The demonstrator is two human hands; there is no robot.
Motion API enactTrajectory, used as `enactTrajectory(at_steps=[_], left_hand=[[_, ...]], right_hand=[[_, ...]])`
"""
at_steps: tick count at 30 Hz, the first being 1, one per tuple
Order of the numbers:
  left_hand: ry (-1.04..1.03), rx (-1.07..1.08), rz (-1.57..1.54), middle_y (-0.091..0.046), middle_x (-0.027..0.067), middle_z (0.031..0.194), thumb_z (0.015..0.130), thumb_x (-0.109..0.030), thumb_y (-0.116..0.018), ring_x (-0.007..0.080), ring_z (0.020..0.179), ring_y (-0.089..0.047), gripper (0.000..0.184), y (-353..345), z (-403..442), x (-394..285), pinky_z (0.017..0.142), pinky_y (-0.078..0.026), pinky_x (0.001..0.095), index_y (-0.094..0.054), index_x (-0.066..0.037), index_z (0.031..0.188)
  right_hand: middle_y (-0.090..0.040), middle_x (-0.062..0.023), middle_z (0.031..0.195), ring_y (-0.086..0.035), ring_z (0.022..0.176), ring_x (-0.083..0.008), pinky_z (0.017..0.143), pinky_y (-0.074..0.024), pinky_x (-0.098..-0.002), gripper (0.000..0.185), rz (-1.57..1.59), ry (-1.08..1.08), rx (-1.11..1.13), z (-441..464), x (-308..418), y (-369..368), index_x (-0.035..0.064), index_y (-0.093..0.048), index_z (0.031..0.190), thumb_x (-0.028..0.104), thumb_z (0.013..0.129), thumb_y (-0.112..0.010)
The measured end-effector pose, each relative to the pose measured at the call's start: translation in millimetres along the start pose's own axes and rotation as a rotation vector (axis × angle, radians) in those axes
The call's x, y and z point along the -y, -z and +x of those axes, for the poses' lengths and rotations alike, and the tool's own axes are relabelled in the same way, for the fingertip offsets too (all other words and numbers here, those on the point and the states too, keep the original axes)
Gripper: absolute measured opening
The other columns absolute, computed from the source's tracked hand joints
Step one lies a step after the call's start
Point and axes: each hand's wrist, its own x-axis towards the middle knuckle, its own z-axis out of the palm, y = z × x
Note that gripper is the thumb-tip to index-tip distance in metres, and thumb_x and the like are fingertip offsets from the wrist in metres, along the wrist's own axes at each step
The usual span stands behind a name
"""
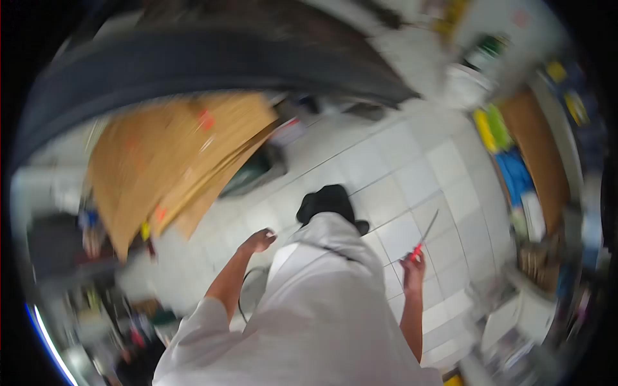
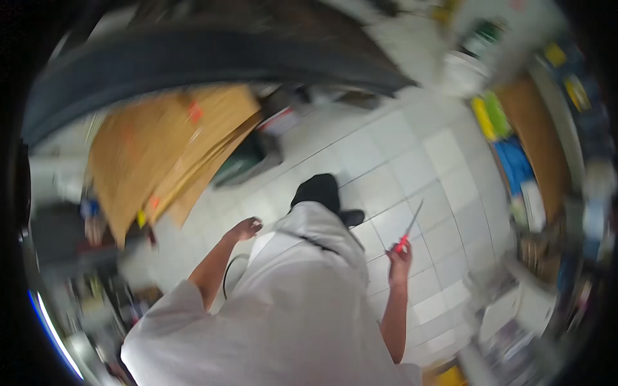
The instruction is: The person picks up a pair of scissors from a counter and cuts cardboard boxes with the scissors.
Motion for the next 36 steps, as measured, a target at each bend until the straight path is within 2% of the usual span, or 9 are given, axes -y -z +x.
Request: enactTrajectory(at_steps=[4, 7, 13, 16, 23, 26, 29, 33, 36], left_hand=[[-0.055, 0.153, -0.109, -0.067, 0.0098, 0.099, 0.093, -0.037, -0.06, 0.0214, 0.075, -0.068, 0.039, 31, 94, -116, 0.06, -0.052, 0.0336, -0.061, -0.006, 0.117], [-0.224, 0.185, -0.039, -0.067, 0.0098, 0.103, 0.094, -0.032, -0.059, 0.0199, 0.078, -0.068, 0.036, 35, 153, -232, 0.063, -0.052, 0.0326, -0.06, -0.004, 0.117], [-0.56, 0.341, 0.172, -0.068, 0.0093, 0.103, 0.096, -0.03, -0.057, 0.0186, 0.083, -0.067, 0.033, -6, 220, -442, 0.066, -0.053, 0.0306, -0.06, -0.004, 0.117], [-0.744, 0.435, 0.266, -0.068, 0.0091, 0.108, 0.098, -0.033, -0.055, 0.0182, 0.086, -0.067, 0.036, -55, 253, -535, 0.071, -0.052, 0.0314, -0.058, -0.005, 0.122], [-0.804, 0.751, 0.327, -0.067, 0.0073, 0.117, 0.1, -0.041, -0.053, 0.016, 0.093, -0.066, 0.043, -179, 198, -688, 0.077, -0.05, 0.03, -0.055, -0.007, 0.127], [-0.78, 0.851, 0.482, -0.066, 0.0075, 0.119, 0.1, -0.041, -0.052, 0.016, 0.095, -0.065, 0.043, -216, 188, -718, 0.079, -0.05, 0.0298, -0.055, -0.007, 0.127], [-0.773, 0.937, 0.605, -0.065, 0.0079, 0.12, 0.101, -0.04, -0.052, 0.0162, 0.097, -0.065, 0.042, -246, 172, -745, 0.08, -0.05, 0.0305, -0.054, -0.008, 0.128], [-0.725, 1.123, 0.578, -0.065, 0.0071, 0.12, 0.101, -0.037, -0.051, 0.0158, 0.097, -0.064, 0.038, -278, 119, -790, 0.082, -0.05, 0.0311, -0.054, -0.011, 0.129], [-0.733, 1.166, 0.574, -0.065, 0.0057, 0.116, 0.101, -0.038, -0.051, 0.0154, 0.096, -0.064, 0.039, -313, 105, -819, 0.081, -0.05, 0.0308, -0.054, -0.01, 0.129]], right_hand=[[-0.05, 0.0, 0.087, -0.052, 0.083, -0.0128, 0.079, -0.0488, -0.0328, 0.056, 0.251, 0.179, -0.079, -3, 27, -26, 0.0067, -0.046, 0.13, 0.001, 0.076, -0.057], [-0.047, -0.0007, 0.086, -0.049, 0.083, -0.0141, 0.079, -0.0442, -0.0324, 0.056, 0.407, 0.406, -0.057, -3, 58, -15, 0.007, -0.045, 0.129, 0.024, 0.077, -0.058], [-0.044, -0.0029, 0.091, -0.046, 0.086, -0.0159, 0.08, -0.0398, -0.031, 0.069, 0.587, 0.752, -0.22, -44, 163, -14, 0.0047, -0.044, 0.132, 0.041, 0.074, -0.056], [-0.044, -0.0029, 0.09, -0.046, 0.084, -0.0162, 0.077, -0.0382, -0.0302, 0.071, 0.655, 0.785, -0.24, -40, 203, 21, 0.004, -0.043, 0.132, 0.038, 0.072, -0.058], [-0.043, -0.0005, 0.088, -0.044, 0.074, -0.0126, 0.065, -0.0378, -0.0264, 0.028, 0.619, 0.893, -0.317, 7, 262, 49, 0.0092, -0.047, 0.104, 0.011, 0.08, -0.062], [-0.041, 0.0009, 0.087, -0.045, 0.079, -0.012, 0.07, -0.0419, -0.028, 0.036, 0.233, 0.889, -0.565, 27, 289, 48, 0.0087, -0.048, 0.095, -0.005, 0.073, -0.072], [-0.042, 0.0001, 0.093, -0.046, 0.084, -0.0134, 0.076, -0.0427, -0.0281, 0.04, 0.226, 0.754, -0.83, 47, 305, 53, 0.0061, -0.052, 0.096, -0.003, 0.067, -0.078], [-0.044, -0.0036, 0.112, -0.047, 0.091, -0.0134, 0.08, -0.0427, -0.0282, 0.036, 0.073, 0.87, -0.886, 80, 305, 79, 0.0014, -0.056, 0.104, 0.005, 0.075, -0.076], [-0.051, -0.0037, 0.104, -0.051, 0.085, -0.0136, 0.073, -0.044, -0.028, 0.038, 0.183, 0.826, -0.914, 95, 311, 112, 0.0017, -0.055, 0.106, 0.014, 0.078, -0.078]])
